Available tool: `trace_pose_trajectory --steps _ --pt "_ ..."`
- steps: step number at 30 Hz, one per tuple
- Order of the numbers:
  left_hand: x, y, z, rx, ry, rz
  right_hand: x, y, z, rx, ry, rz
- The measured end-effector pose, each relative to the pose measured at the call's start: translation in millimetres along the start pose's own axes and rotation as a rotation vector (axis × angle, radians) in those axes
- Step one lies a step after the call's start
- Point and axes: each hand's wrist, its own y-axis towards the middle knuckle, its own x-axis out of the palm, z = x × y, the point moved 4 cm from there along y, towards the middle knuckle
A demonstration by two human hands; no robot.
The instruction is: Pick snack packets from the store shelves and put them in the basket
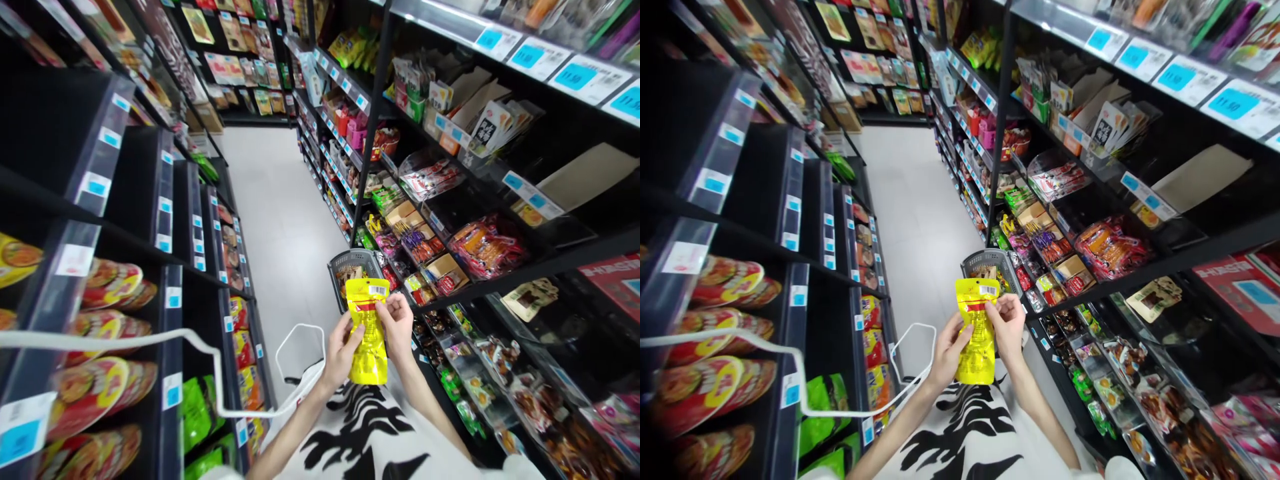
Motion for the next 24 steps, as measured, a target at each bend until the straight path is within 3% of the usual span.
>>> trace_pose_trajectory --steps 4,10,24 --pt "5.7 -12.1 11.8 -0.003 0.019 -0.081 2.9 -4.1 -5.9 0.025 -0.028 -0.060" --pt "12.7 -25.2 24.5 0.063 0.147 -0.195 -1.9 -7.5 -12.8 -0.017 -0.049 -0.028" --pt "10.5 -21.8 19.4 0.061 0.116 -0.176 -7.2 -14.7 -8.7 -0.040 0.010 0.057"
